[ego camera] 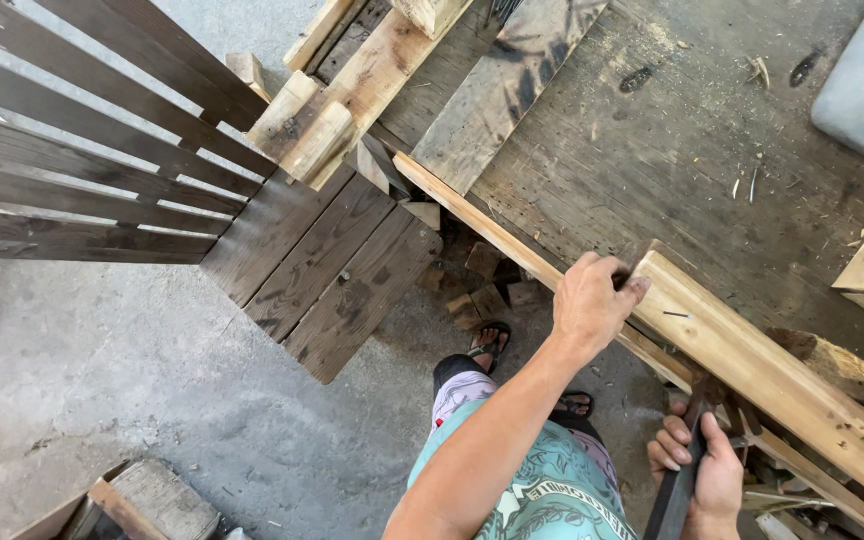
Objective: The person gathers wooden blocks from the floor and stacks them on a workbench, then places a long wooden plank across the bench and hammers nails into it, repositioning the plank and hammer between strikes.
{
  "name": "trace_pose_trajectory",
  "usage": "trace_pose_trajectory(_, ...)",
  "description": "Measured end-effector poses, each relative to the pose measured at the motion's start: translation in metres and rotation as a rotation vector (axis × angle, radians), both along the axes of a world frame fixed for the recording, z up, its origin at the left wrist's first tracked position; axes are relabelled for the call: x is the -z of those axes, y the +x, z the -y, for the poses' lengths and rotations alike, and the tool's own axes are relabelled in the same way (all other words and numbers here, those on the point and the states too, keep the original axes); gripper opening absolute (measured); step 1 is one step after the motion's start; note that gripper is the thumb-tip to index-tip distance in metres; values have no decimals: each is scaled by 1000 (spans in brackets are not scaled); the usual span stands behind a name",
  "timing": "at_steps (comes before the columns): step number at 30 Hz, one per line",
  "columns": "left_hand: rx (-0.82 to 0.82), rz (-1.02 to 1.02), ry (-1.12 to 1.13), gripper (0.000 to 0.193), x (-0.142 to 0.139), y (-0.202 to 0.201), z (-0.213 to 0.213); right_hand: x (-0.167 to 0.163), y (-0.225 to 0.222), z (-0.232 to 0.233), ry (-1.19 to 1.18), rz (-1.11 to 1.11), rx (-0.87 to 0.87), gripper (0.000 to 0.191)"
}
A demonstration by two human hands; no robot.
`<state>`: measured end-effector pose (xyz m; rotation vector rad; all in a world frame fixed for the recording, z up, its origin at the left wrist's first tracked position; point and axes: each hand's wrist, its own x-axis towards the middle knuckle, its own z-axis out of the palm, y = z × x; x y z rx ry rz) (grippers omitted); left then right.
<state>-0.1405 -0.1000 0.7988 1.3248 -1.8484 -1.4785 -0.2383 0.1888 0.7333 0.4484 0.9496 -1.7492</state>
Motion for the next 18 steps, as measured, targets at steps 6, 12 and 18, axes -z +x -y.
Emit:
trace_pose_trajectory(6,67,96,-126,30,2,-4,0,-8,-1,0,9,24,-18,34)
trace_pose_trajectory(12,122,105,-119,28,7,-8,2,-15,6,2,66,82,86,32)
trace_pose_trajectory(18,101,42,-128,27,7,-7,0,-32,4,-28,24,84,-34,30)
